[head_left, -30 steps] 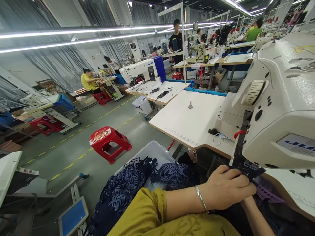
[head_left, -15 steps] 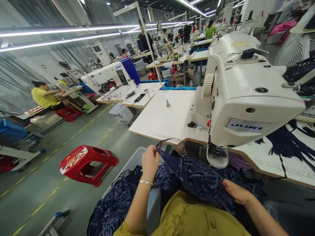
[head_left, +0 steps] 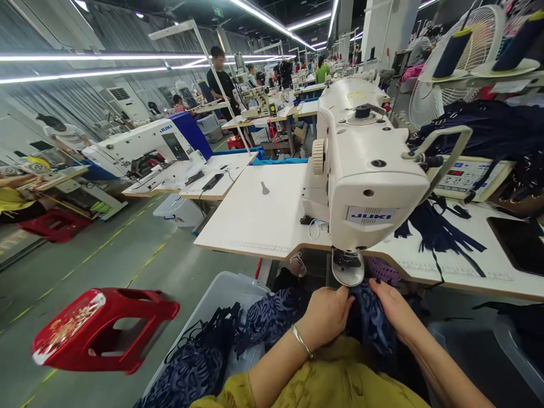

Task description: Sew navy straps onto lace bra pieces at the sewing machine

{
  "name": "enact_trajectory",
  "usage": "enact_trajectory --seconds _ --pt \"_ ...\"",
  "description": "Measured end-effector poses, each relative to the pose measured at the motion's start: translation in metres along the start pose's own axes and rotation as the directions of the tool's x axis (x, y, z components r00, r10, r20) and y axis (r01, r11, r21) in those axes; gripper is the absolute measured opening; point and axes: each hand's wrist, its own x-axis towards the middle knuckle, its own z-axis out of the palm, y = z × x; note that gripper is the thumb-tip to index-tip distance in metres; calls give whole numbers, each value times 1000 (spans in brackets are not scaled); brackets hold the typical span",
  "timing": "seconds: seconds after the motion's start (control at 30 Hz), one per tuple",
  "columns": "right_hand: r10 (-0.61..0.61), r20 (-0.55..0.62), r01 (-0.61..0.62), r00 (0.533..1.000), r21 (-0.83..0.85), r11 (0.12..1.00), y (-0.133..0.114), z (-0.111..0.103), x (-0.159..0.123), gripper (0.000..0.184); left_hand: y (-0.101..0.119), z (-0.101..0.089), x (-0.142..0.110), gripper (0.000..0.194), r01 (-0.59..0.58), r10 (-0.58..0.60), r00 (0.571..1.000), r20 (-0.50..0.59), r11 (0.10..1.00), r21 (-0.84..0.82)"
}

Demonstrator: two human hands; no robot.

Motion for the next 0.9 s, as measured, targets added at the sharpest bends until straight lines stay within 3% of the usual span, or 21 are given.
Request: enact_trajectory --seconds 0.1,0.17,0.3,0.37,0.5,0.57,0.63,0.73,0.8,0.9 --pt "-110 114 132 987 -211 969 10 0 4 40 -6 6 -5 23 7 -7 1000 12 999 41" --pt "-132 174 183 976 -315 931 19 0 12 41 -6 12 -10 23 -54 53 998 36 998 44" --pt "-170 72 185 983 -454 871 29 -2 26 38 0 19 -12 27 -112 111 993 38 993 39" --pt "-179 19 173 984 -383 908 22 -3 23 35 2 18 -9 28 -86 86 996 2 996 36" --pt "-79 61 77 995 31 997 2 2 9 40 7 13 -1 25 -63 63 998 11 998 27" --pt "-74 37 72 997 52 996 4 7 6 45 10 15 1 21 -93 91 995 42 995 38" --pt "-178 -36 169 983 -185 968 14 10 7 49 13 19 2 19 -135 132 989 62 990 47" --pt "-333 -12 258 943 -607 751 32 10 13 52 17 26 1 17 -152 147 985 91 987 44" --pt "-347 55 282 936 -706 650 34 5 15 50 17 26 0 23 -121 117 989 94 992 33" --pt "-291 209 353 934 -682 640 17 -7 12 37 12 18 -2 46 -42 42 999 -4 997 -67"
